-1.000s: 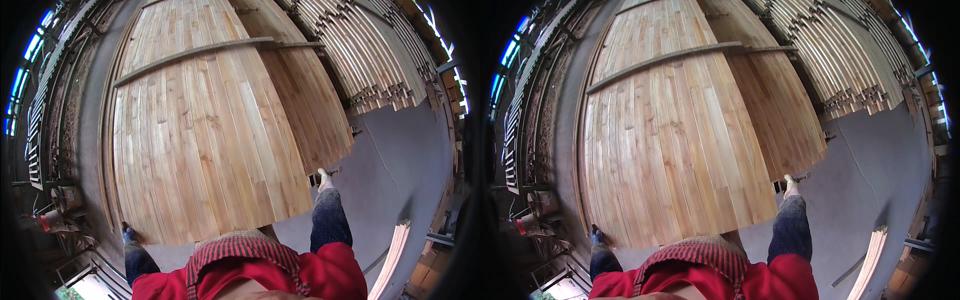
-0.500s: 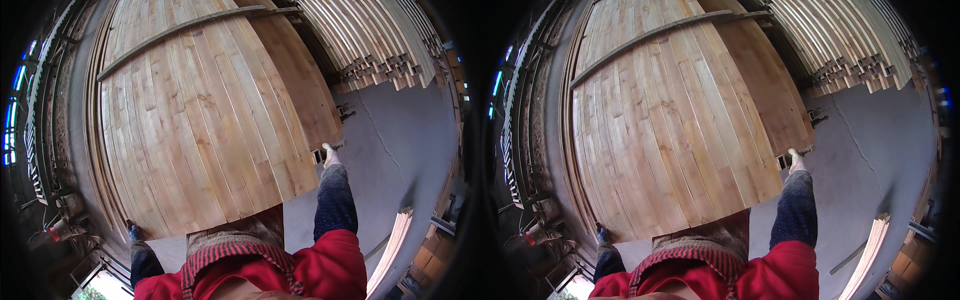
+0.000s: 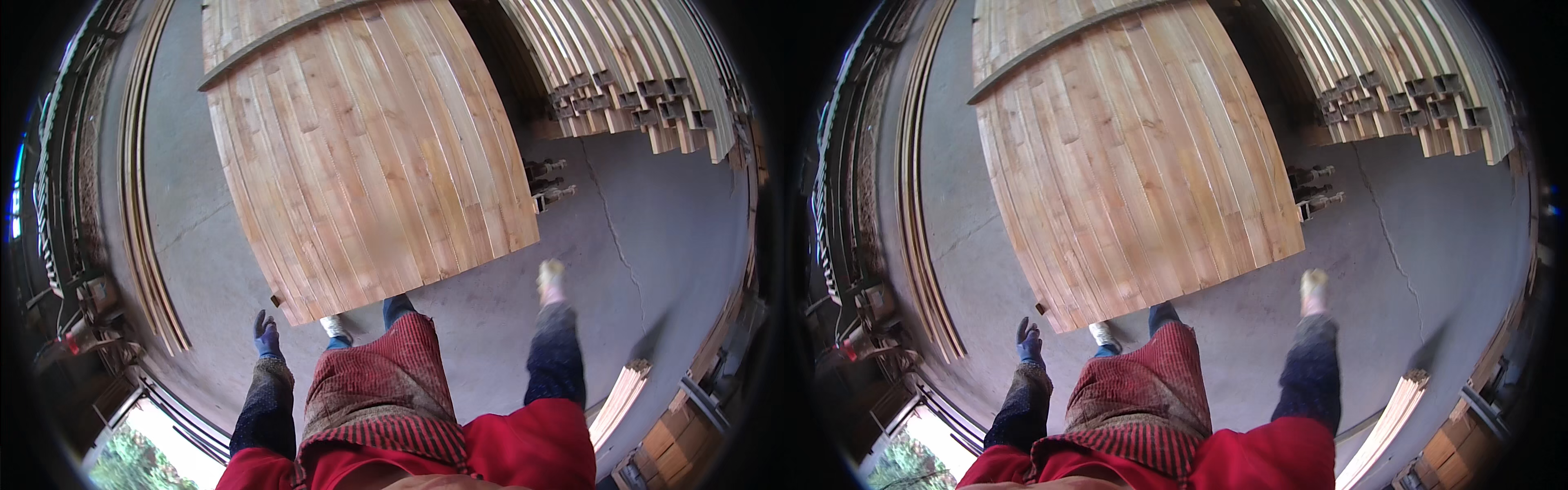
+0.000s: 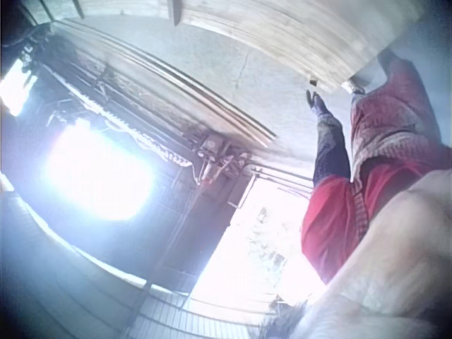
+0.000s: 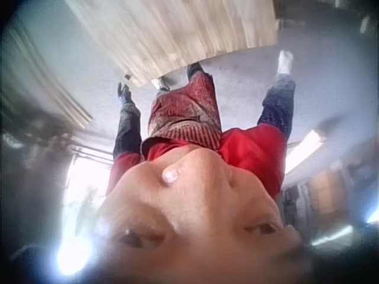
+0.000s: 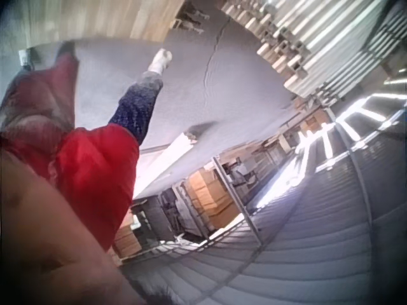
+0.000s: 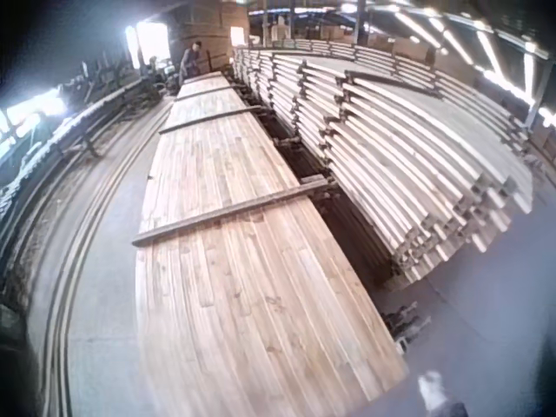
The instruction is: The person places thin wooden slats onto a curved metal jig, aligns them, and secures them with metal clamps. They use a hammer to tap the slats into place and a pneumatic tool to tighten the clamps. The person then removes the assembled panel from the jig and stacks it with others.
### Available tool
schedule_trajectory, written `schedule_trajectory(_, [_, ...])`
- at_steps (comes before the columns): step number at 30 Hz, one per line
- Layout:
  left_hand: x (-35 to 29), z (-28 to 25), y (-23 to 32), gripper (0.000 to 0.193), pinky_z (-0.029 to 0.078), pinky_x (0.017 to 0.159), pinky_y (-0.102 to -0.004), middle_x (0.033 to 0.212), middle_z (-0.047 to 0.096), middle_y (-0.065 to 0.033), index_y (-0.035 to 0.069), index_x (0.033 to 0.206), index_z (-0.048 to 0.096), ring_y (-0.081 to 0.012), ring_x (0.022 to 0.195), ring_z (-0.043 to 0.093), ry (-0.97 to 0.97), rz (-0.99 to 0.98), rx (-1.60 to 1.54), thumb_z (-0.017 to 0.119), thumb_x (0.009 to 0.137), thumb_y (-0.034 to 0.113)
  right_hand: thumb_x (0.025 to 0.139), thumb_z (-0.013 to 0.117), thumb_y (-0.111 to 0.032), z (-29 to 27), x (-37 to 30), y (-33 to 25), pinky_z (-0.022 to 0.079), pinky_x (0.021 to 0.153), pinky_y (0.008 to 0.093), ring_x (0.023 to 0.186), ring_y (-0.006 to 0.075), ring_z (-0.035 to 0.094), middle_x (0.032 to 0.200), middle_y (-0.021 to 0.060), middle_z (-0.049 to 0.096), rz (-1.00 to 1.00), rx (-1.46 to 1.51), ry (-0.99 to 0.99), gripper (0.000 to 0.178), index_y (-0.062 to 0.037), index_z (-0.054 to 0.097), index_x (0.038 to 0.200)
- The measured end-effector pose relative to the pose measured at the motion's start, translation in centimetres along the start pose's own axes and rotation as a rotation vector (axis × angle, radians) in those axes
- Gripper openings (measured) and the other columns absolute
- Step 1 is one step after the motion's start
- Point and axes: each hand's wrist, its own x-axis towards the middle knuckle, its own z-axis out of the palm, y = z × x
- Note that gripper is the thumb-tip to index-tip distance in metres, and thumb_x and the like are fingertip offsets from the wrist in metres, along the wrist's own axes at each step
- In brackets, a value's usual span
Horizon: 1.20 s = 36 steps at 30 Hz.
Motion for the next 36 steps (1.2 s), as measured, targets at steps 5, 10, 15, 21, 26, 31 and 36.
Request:
schedule_trajectory(5, [-7.0, -0.6, -1.0, 0.039, 0.049, 0.070, -0.0231, 0.110, 0.071, -0.0071, 0.006, 0.130, 0.061, -0.0109, 0.091, 0.065, -0.135, 0.036, -0.028, 0.055, 0.092, 0.002, 0.094, 0.060, -0.030, 6.9, -10.3, 15.7, 0.045, 0.051, 0.0384, 0.061, 0.0176, 0.057, 0.079, 0.0022, 0.059, 0.308, -0.130, -0.287, 0.020, -0.0206, 0.057, 0.111])
schedule_trajectory(10, [-13.2, -0.2, -0.4, 0.033, 0.050, 0.073, -0.0239, 0.108, 0.072, -0.0087, 0.004, 0.127, 0.063, -0.0139, 0.091, 0.067, -0.373, 0.006, -0.026, 0.053, 0.095, 0.008, 0.097, 0.060, -0.032, 8.1, -23.2, 13.5, 0.052, 0.082, 0.0485, 0.095, 0.0257, 0.066, 0.108, 0.0086, 0.068, 0.170, -0.199, -0.567, 0.032, -0.0173, 0.058, 0.125])
schedule_trajectory(15, [-19.1, -3.0, -2.0, 0.033, 0.052, 0.088, -0.0293, 0.109, 0.072, -0.0124, 0.003, 0.126, 0.063, -0.0199, 0.102, 0.068, -0.368, 0.055, -0.166, 0.050, 0.096, 0.007, 0.098, 0.058, -0.032, 4.2, -27.1, 11.2, 0.050, 0.089, 0.0496, 0.105, 0.0277, 0.065, 0.119, 0.0103, 0.066, 0.109, -0.290, -0.491, 0.036, -0.0176, 0.054, 0.131])
schedule_trajectory(21, [-22.1, -9.9, -13.0, 0.035, 0.052, 0.080, -0.0276, 0.106, 0.073, -0.0100, 0.009, 0.127, 0.064, -0.0185, 0.096, 0.069, -0.159, 0.083, -0.316, 0.052, 0.095, 0.007, 0.096, 0.061, -0.031, 2.3, -26.1, 11.6, 0.052, 0.078, 0.0457, 0.093, 0.0259, 0.066, 0.110, 0.0091, 0.068, 0.049, -0.490, -0.529, 0.036, -0.0173, 0.055, 0.129])
schedule_trajectory(26, [-26.3, -15.6, -23.1, 0.038, 0.047, 0.057, -0.0255, 0.103, 0.073, -0.0094, 0.014, 0.130, 0.062, -0.0141, 0.081, 0.067, 0.166, -0.144, -0.660, 0.055, 0.093, 0.007, 0.094, 0.065, -0.025, 6.1, -27.5, 6.5, 0.039, 0.048, 0.0250, 0.060, 0.0112, 0.055, 0.079, 0.0022, 0.062, -0.051, -0.316, -0.763, 0.018, -0.0129, 0.063, 0.108])
schedule_trajectory(31, [-35.8, -12.4, -25.6, 0.041, 0.049, 0.068, -0.0364, 0.110, 0.073, -0.0042, 0.025, 0.136, 0.055, -0.0177, 0.092, 0.069, 0.413, -0.364, -0.559, 0.043, 0.098, 0.019, 0.095, 0.065, -0.028, 7.5, -30.1, 0.9, 0.044, 0.061, 0.0286, 0.073, 0.0110, 0.059, 0.088, -0.0008, 0.065, -0.367, -0.419, -0.841, 0.021, -0.0137, 0.064, 0.110])
schedule_trajectory(36, [-39.5, -4.5, -20.1, 0.041, 0.050, 0.074, -0.0342, 0.109, 0.074, -0.0042, 0.023, 0.132, 0.058, -0.0161, 0.094, 0.069, 0.318, -0.316, -0.613, 0.041, 0.096, 0.014, 0.093, 0.058, -0.019, 7.1, -19.5, 2.6, 0.049, 0.067, 0.0357, 0.079, 0.0224, 0.063, 0.090, 0.0081, 0.068, -0.764, -0.680, -0.830, 0.016, -0.0091, 0.067, 0.100])
